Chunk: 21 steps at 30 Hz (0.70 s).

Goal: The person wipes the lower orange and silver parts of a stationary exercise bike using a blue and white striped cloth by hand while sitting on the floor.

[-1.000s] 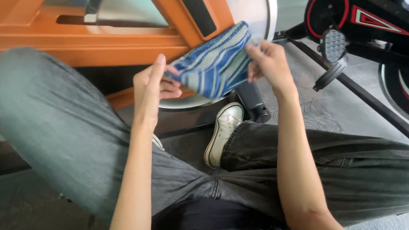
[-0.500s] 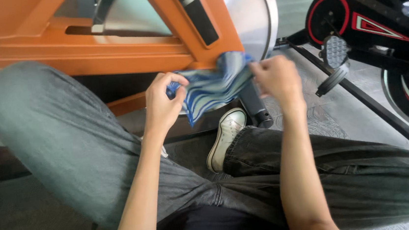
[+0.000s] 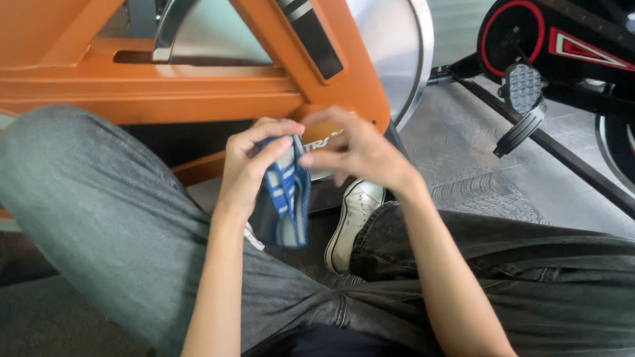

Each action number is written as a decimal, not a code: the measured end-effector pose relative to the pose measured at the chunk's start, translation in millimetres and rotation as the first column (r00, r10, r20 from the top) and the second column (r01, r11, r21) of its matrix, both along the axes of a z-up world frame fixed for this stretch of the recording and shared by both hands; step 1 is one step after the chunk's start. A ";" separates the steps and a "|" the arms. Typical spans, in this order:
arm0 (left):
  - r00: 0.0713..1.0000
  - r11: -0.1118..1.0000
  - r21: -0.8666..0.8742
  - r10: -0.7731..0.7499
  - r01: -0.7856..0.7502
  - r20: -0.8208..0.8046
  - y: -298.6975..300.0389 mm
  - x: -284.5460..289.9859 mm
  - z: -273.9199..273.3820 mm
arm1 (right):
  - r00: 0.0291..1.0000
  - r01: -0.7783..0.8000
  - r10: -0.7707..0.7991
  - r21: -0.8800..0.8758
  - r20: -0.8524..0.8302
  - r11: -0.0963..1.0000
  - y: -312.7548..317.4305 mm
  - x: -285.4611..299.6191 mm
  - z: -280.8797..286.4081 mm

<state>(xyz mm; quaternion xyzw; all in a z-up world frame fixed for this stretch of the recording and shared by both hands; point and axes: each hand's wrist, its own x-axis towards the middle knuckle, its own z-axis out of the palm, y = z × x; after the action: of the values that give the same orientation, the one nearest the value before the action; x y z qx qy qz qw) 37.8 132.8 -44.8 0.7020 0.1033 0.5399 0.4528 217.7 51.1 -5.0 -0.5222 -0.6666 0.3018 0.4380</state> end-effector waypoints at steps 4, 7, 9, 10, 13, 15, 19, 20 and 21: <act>0.998 0.999 0.002 -0.055 0.055 -0.014 2.8 2.9 -6.0 | 0.996 -0.082 0.085 -0.099 0.024 0.992 2.4 0.2 -4.6; 0.998 0.998 -0.029 -0.064 0.063 -0.003 8.0 2.0 -8.2 | 0.996 -0.027 0.042 -0.173 0.084 0.985 22.4 38.2 -25.5; 0.999 0.998 -0.052 -0.042 0.041 -0.028 8.4 0.8 -4.4 | 0.970 0.101 -0.062 -0.155 0.234 0.983 33.0 75.2 -39.8; 0.998 0.998 -0.046 -0.049 0.048 -0.028 7.0 0.8 -2.1 | 0.970 0.107 -0.070 -0.150 0.234 0.983 24.6 76.3 -31.5; 0.998 0.997 -0.057 0.044 -0.047 -0.039 11.0 4.4 -5.3 | 0.923 0.294 -0.204 -0.258 0.326 0.920 -5.6 70.7 -6.5; 0.973 0.970 0.095 0.229 -0.224 -0.042 28.9 7.9 -18.7 | 0.898 0.426 -0.359 -0.295 0.256 0.855 -24.2 53.5 15.5; 0.868 0.826 0.322 0.496 -0.463 -0.024 14.0 10.2 -13.0 | 0.826 0.441 -0.408 0.005 0.389 0.897 -14.4 77.8 3.2; 0.824 0.762 0.364 0.567 -0.536 0.027 14.4 11.0 -15.0 | 0.841 0.475 -0.476 0.073 0.257 0.877 -10.8 77.8 1.6; 0.773 0.687 0.404 0.629 -0.604 0.085 16.4 11.9 -15.6 | 0.841 0.514 -0.528 0.136 0.114 0.847 -5.8 77.9 1.2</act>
<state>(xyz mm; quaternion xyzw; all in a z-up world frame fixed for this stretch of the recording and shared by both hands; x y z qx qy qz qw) 49.7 149.2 -60.4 0.7206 0.2314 0.6480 0.0847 295.5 45.3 -3.8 -0.6818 -0.5442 0.0982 0.4789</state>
